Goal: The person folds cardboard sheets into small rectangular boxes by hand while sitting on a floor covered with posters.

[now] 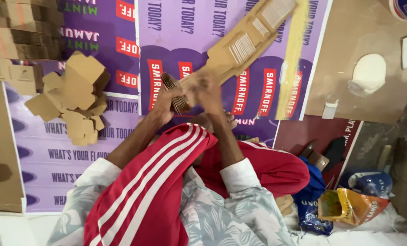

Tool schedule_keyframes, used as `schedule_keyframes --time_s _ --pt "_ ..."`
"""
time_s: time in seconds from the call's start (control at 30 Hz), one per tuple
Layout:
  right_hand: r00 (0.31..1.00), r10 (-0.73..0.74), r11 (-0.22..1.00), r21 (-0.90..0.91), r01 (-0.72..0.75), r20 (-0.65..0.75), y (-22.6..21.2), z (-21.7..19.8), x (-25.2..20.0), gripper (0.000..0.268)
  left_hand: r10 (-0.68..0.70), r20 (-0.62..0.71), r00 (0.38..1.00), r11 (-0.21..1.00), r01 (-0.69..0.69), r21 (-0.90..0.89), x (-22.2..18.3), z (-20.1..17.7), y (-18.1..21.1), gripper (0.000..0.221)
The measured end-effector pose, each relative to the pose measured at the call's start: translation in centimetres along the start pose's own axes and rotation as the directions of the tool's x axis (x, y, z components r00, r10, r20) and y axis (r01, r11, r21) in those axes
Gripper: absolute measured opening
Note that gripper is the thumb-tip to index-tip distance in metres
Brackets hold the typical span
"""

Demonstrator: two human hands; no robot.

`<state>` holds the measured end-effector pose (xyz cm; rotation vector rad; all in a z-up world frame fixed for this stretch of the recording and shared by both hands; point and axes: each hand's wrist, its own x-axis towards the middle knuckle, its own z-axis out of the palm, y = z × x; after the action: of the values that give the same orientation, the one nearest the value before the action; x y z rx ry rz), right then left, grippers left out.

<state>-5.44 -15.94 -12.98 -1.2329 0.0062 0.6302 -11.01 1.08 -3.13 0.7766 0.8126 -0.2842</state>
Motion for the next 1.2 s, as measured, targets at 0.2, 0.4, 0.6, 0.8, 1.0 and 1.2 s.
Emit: schedule_keyframes --time_s 0.2,0.4,0.6,0.8,1.0,1.2 --pt "0.863 -0.505 -0.202 -0.974 -0.098 0.018 -4.8 2.3 -0.8 0.117 0.047 -0.025 0.999 0.995 -0.049 -0.09 1.1 -1.3 -0.4 0.029" --pt "0.974 -0.054 0.977 -0.215 0.006 -0.219 -4.8 2.3 -1.3 0.055 0.065 -0.027 0.997 0.998 -0.065 0.019 1.9 -1.0 -1.4 0.041" --pt "0.962 -0.23 -0.17 -0.967 -0.189 -0.147 -4.9 3.8 -0.5 0.085 -0.018 -0.086 0.996 0.995 0.009 -0.099 0.4 -0.5 0.7 0.03" --pt "0.949 -0.044 0.958 -0.284 -0.049 -0.311 -3.8 1.3 -1.0 0.047 0.083 -0.018 0.996 0.996 -0.082 0.021 1.5 -0.8 -0.7 0.035" --pt "0.852 -0.521 -0.162 -0.985 -0.052 0.041 -4.0 2.4 -0.5 0.055 -0.058 -0.11 0.992 0.994 0.047 -0.102 1.6 -0.9 -0.7 0.034" --pt "0.939 -0.098 0.859 -0.505 -0.088 -0.33 -6.0 2.2 -0.5 0.039 0.044 -0.004 0.999 0.996 -0.044 0.084 1.5 -0.3 -0.8 0.04"
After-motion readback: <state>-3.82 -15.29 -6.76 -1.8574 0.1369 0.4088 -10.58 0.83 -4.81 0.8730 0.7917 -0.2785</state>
